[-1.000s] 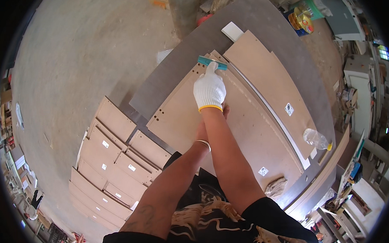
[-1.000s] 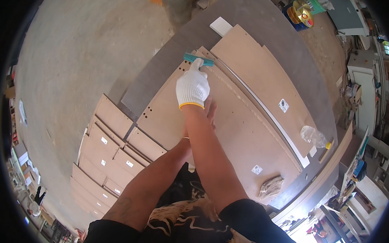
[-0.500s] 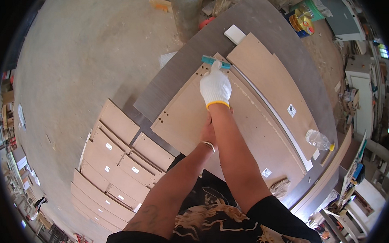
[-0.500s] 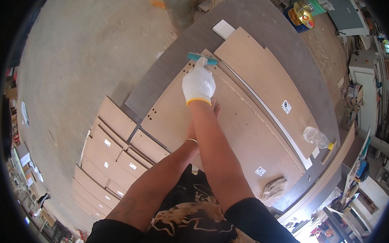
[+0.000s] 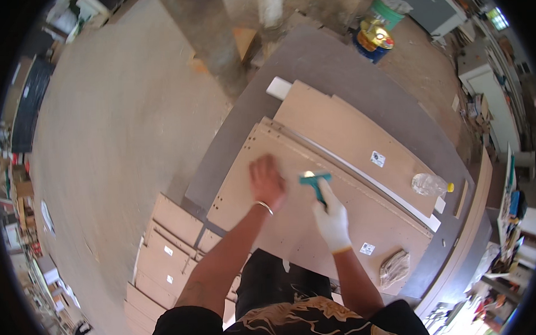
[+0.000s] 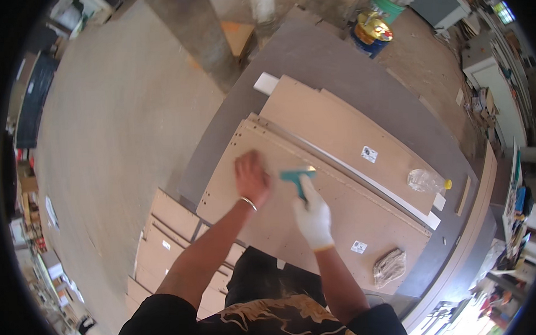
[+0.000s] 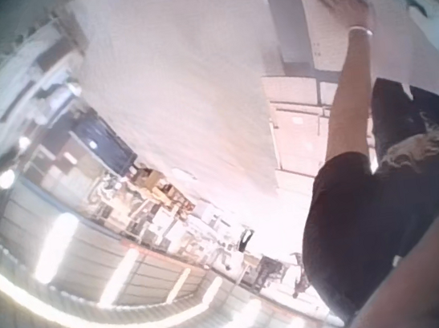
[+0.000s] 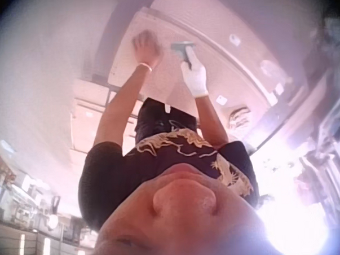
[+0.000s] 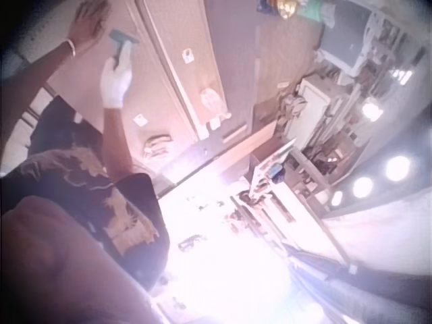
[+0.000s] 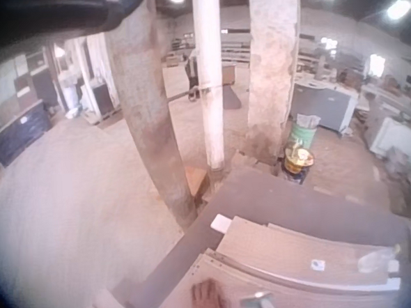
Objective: The person wipes the surfaces of multiple flat wooden panels with a white cloth. They handle each panel individually, wiping both sides and edges, then place them back into a stack. The person also uses a small plastic scraper to remove residue from the edges of some panels.
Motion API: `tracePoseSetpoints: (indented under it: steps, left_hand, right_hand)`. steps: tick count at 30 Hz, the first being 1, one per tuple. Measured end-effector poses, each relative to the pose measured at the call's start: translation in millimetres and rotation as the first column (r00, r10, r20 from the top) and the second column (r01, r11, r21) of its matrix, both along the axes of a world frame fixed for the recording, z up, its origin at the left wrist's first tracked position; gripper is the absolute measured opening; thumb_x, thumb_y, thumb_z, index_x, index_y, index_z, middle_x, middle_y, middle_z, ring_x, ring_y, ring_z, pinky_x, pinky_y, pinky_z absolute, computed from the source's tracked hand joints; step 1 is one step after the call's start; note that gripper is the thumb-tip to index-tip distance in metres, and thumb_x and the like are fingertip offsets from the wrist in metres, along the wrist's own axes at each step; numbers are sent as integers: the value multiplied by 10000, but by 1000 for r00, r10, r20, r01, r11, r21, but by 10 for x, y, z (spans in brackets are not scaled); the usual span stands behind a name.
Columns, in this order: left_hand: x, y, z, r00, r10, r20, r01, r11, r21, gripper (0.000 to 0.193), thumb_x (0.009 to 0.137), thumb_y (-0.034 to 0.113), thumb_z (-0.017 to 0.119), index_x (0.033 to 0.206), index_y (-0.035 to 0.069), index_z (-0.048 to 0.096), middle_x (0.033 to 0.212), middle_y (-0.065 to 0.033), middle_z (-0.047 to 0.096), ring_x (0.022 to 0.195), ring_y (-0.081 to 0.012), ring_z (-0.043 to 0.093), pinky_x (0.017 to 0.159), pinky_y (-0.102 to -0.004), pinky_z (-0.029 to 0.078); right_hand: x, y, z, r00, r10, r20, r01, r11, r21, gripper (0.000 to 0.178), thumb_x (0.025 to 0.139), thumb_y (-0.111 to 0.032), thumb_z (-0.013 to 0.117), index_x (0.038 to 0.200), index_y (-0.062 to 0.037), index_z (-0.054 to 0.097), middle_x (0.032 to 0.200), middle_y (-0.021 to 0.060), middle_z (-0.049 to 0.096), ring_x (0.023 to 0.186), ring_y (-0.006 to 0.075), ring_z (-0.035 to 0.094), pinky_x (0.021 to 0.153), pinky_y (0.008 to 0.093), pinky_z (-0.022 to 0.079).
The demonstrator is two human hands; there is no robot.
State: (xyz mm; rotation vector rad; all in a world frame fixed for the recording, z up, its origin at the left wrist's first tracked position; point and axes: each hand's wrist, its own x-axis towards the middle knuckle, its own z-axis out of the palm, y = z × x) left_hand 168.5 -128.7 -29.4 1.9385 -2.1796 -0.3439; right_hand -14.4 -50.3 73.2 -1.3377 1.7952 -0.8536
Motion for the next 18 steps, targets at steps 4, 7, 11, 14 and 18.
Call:
tracePoseSetpoints:
  steps: [4,7,11,14,18]
  left_hand:
    - [155,-916,-40,980,201,8,-200,978,-56,429,912,216,623,1310,55,613,1396,-160,558,1292,-359,510,1124,-524,387]
    - [202,-1248,-193,959,262,110,-262,965,-12,255,926,232,629,1105,76,722,1279,-155,644,1179,-362,592,979,-496,493]
    - [443,-1442,-508,965,212,-153,-248,927,-281,152,861,150,648,863,84,784,843,-169,735,813,-387,700,742,-494,559]
    - [551,-1671,-643,858,362,-365,-400,916,-32,195,900,89,669,1025,3,792,982,-184,792,857,-303,752,785,-408,593]
    - [488,-1764,-466,926,378,4,-378,925,-51,260,969,203,638,1150,119,805,1148,-153,784,974,-334,768,861,-434,624]
  right_hand:
    - [-1194,1046,65,965,-249,-79,255,963,90,573,912,7,576,1485,22,562,1404,239,661,1233,263,682,1025,340,516]
    - [-1918,1781,112,830,-529,-173,553,821,142,568,914,25,561,1482,40,560,1394,225,667,1188,258,684,1020,348,519]
    - [-2679,2686,67,592,-621,-514,655,742,-142,544,936,2,572,1480,26,566,1286,206,714,1108,235,695,993,326,516]
    - [-3094,3213,-54,499,-813,-299,837,542,-77,532,941,-51,616,1470,-14,583,1200,181,742,1043,230,703,958,327,522]
    - [-3743,3688,-194,289,-873,-393,956,286,68,521,946,-176,615,1466,-144,605,1118,251,732,983,382,720,883,393,543]
